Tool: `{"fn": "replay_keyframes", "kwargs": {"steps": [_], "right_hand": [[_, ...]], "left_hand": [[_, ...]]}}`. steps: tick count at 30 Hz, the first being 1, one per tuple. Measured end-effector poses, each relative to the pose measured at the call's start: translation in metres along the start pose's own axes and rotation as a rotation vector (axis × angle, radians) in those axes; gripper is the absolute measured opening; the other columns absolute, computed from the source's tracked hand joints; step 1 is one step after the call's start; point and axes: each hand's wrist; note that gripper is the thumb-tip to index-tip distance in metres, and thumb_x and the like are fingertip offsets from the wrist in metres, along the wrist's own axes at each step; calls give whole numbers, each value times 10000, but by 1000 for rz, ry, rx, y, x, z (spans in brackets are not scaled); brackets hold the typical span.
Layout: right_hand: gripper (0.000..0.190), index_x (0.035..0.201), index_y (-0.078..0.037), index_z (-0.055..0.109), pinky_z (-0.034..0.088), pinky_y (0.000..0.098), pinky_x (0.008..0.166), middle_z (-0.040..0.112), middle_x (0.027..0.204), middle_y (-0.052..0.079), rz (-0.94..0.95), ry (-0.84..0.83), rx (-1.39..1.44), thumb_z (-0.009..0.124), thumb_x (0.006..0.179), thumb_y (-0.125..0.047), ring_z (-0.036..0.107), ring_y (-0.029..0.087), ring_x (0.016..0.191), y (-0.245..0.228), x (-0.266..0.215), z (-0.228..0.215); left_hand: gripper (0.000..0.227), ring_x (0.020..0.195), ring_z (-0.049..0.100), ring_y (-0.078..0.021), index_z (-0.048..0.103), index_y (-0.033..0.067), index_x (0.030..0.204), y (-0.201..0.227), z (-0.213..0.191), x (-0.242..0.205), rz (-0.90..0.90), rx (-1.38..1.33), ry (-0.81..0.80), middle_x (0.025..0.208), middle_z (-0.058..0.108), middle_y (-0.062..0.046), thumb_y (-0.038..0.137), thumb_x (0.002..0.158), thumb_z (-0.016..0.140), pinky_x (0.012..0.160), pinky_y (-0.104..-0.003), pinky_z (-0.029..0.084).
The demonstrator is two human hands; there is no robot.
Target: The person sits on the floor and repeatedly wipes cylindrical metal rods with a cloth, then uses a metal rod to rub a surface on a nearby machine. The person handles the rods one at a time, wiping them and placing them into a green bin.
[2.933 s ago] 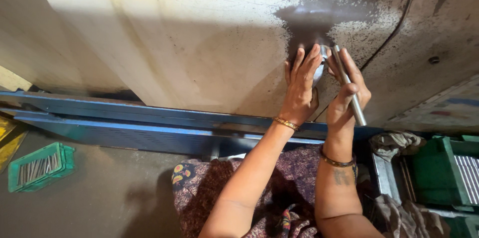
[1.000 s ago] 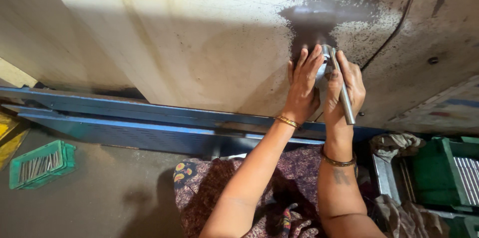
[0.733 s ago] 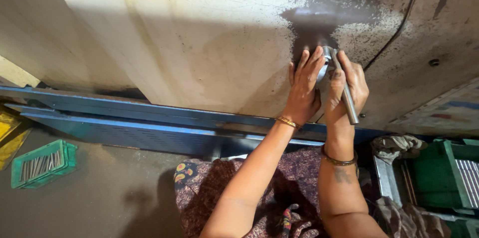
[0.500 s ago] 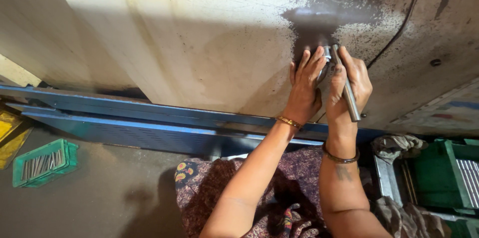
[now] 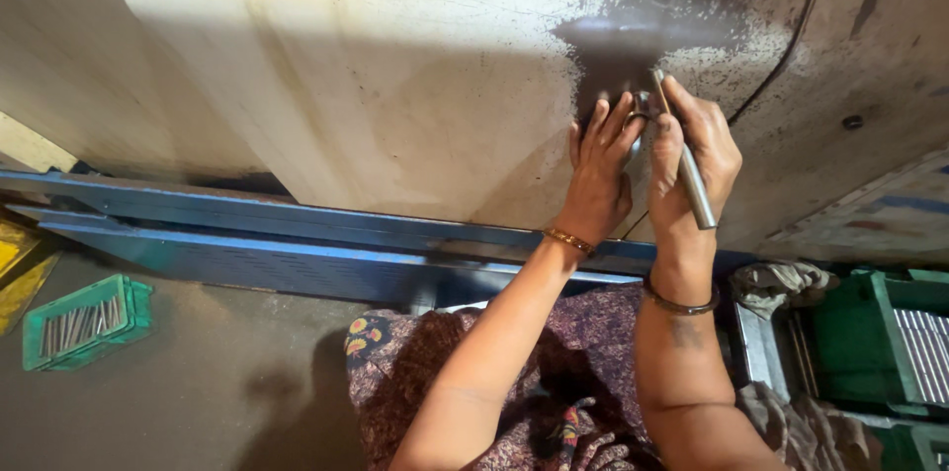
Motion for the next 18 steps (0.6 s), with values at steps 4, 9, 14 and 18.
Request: {"fn": "replay_keyframes", "kwargs": {"steps": [4, 9, 14, 18], "right_hand": [[347, 1382, 9, 670, 556, 323, 955, 704, 1231, 177, -22, 27, 42, 580, 1196, -269, 704, 239, 1079, 3, 9, 1], [412, 1316, -16, 686, 555, 338, 959, 702, 1192, 156, -171, 90, -21, 574, 1207, -398, 686, 240, 1094, 22, 29, 2], [448, 1342, -59, 696, 530, 413, 1034, 744, 1241, 157, -355, 152, -186, 542, 1195, -454, 695, 304, 1150, 49, 70, 7], [508, 1356, -89, 720, 444, 471, 1126, 788, 1197, 134, -405, 207, -416, 535, 1130, -504, 697, 305, 1200, 57, 95, 25]], "left_hand": [[671, 1653, 218, -338, 355, 208, 1573, 0, 2, 1, 18, 42, 33, 1727, 286, -85, -56, 976, 511, 1355, -602, 56], [717, 1638, 256, -350, 335, 214, 1566, -1, 1, 0, 7, 38, 22, 1728, 290, -75, -76, 935, 516, 1355, -608, 108], [860, 1625, 249, -360, 256, 169, 1608, -5, 4, -3, -34, 32, -31, 1716, 286, -87, -131, 837, 492, 1346, -621, 82], [917, 1637, 237, -342, 229, 184, 1634, -8, 5, -6, 9, 25, -3, 1726, 272, -79, -160, 830, 507, 1355, -614, 74]]}}
Point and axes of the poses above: each hand's wrist, its own x-axis towards the middle knuckle, its own z-axis out of the palm, y = z × x
